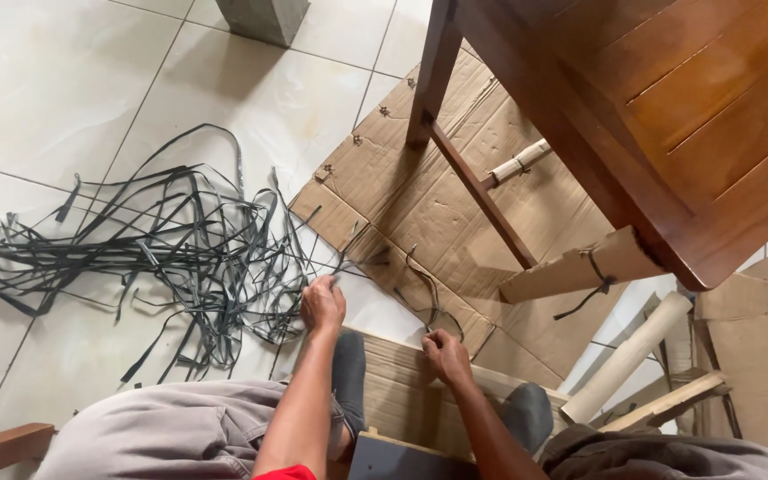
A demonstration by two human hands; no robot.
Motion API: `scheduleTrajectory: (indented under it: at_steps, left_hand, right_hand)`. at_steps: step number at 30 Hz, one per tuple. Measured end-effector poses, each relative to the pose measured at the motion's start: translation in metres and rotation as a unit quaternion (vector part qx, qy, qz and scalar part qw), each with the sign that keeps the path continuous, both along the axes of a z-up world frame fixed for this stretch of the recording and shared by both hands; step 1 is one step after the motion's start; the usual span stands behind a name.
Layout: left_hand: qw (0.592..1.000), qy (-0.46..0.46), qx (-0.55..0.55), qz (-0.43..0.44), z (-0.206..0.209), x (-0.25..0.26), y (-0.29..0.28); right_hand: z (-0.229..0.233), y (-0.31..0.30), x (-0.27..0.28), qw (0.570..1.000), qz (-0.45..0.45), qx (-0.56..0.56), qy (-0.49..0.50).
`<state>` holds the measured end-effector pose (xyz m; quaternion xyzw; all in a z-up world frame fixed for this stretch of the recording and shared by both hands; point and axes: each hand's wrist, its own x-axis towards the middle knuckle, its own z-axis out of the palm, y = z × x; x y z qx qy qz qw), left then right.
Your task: Secure protective cardboard to the legs of a wooden chair using plastic straps.
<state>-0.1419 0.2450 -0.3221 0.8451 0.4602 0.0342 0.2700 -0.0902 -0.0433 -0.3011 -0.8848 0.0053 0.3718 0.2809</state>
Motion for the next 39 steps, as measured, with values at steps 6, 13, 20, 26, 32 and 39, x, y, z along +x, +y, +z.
scheduleTrajectory:
  at_steps: [6, 13, 20, 26, 32, 39]
  left_hand:
    - [0.979, -0.110, -0.149, 0.084, 0.066, 0.046, -0.015]
    - [0.897, -0.242, -0.369, 0.014, 0.151, 0.064, -0.040]
    - [0.925, -0.204, -0.308, -0.085, 0.222, 0.058, -0.050]
    - [0.793, -0.366, -0.481, -0.084, 0.256, 0.075, -0.058]
    - [0.750, -0.389, -0.525, -0.102, 0.277, 0.087, -0.088]
    - [0.794, -0.442, -0.418, 0.007, 0.235, 0.113, -0.105]
  right_hand:
    - [0.016, 0.004, 0.003, 0.999, -0.013, 0.037, -0.012]
    - [0.039, 0.007, 0.009, 0.994, -0.054, 0.085, -0.040]
    - [0.070, 0.020, 0.017, 0.986, -0.095, 0.128, -0.041]
    - [0.110, 0.039, 0.018, 0.908, -0.194, 0.367, -0.056]
    - [0.186, 0.055, 0.030, 0.847, -0.142, 0.510, -0.052]
    - [0.178, 0.014, 0.051, 0.810, -0.267, 0.522, 0.016]
